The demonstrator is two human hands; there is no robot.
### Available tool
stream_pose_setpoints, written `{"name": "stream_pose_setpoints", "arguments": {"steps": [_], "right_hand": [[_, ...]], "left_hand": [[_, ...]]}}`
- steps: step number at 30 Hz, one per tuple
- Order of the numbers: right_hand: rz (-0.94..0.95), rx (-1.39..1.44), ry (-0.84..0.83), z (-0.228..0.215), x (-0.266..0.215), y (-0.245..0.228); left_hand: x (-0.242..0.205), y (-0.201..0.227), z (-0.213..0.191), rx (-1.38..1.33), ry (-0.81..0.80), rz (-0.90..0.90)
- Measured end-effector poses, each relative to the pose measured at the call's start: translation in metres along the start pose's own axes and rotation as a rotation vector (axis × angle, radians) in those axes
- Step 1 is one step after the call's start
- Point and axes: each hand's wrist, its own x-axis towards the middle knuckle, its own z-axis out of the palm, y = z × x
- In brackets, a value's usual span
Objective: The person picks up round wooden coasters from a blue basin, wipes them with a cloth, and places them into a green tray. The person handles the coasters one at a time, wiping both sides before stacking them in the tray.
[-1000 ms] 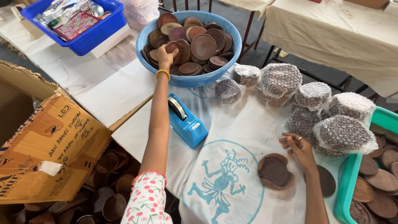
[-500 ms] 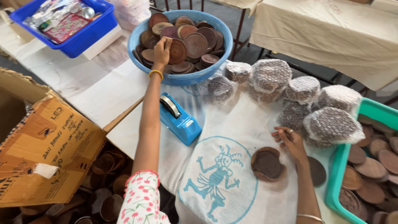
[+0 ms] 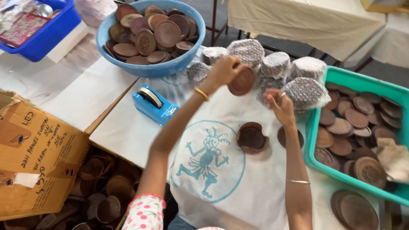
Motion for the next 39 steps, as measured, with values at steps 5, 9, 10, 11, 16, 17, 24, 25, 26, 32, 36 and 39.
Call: {"name": "stream_pose_setpoints", "arguments": {"steps": [5, 9, 10, 11, 16, 17, 24, 25, 26, 32, 36, 39], "right_hand": [[-0.330, -0.289, 0.004, 0.009, -0.037, -0.091], [-0.448, -0.847, -0.013, 0.025, -0.053, -0.115], [-0.444, -0.851, -0.008, 0.025, -0.053, -0.113], [-0.441, -0.847, 0.008, 0.026, -0.053, -0.110], [-0.260, -0.779, -0.073, 0.025, -0.056, -0.122], [-0.226, -0.783, -0.077, 0.023, -0.057, -0.125], [-0.134, -0.824, -0.034, 0.010, -0.069, -0.145], [-0.134, -0.825, -0.027, 0.008, -0.070, -0.145], [-0.168, -0.821, -0.029, 0.006, -0.072, -0.145], [-0.152, -0.833, -0.007, -0.002, -0.084, -0.146], [-0.205, -0.808, -0.039, -0.012, -0.085, -0.119], [-0.188, -0.941, -0.142, -0.018, -0.083, -0.101]], "left_hand": [[-0.047, 0.008, 0.093, -0.448, -0.024, -0.217], [-0.076, 0.014, 0.116, -0.974, 0.050, -0.328], [-0.082, 0.014, 0.115, -0.978, 0.044, -0.324], [-0.088, 0.014, 0.114, -1.084, 0.026, -0.345], [-0.119, -0.002, 0.111, -1.220, 0.000, -0.376], [-0.126, -0.008, 0.114, -1.182, 0.028, -0.373], [-0.152, -0.038, 0.133, -1.074, 0.119, -0.422], [-0.149, -0.036, 0.130, -1.075, 0.115, -0.416], [-0.149, -0.034, 0.129, -1.055, 0.104, -0.455], [-0.149, -0.028, 0.121, -0.963, 0.087, -0.526], [-0.150, -0.032, 0.128, -0.964, 0.126, -0.534], [-0.150, -0.036, 0.133, -0.978, 0.131, -0.547]]}}
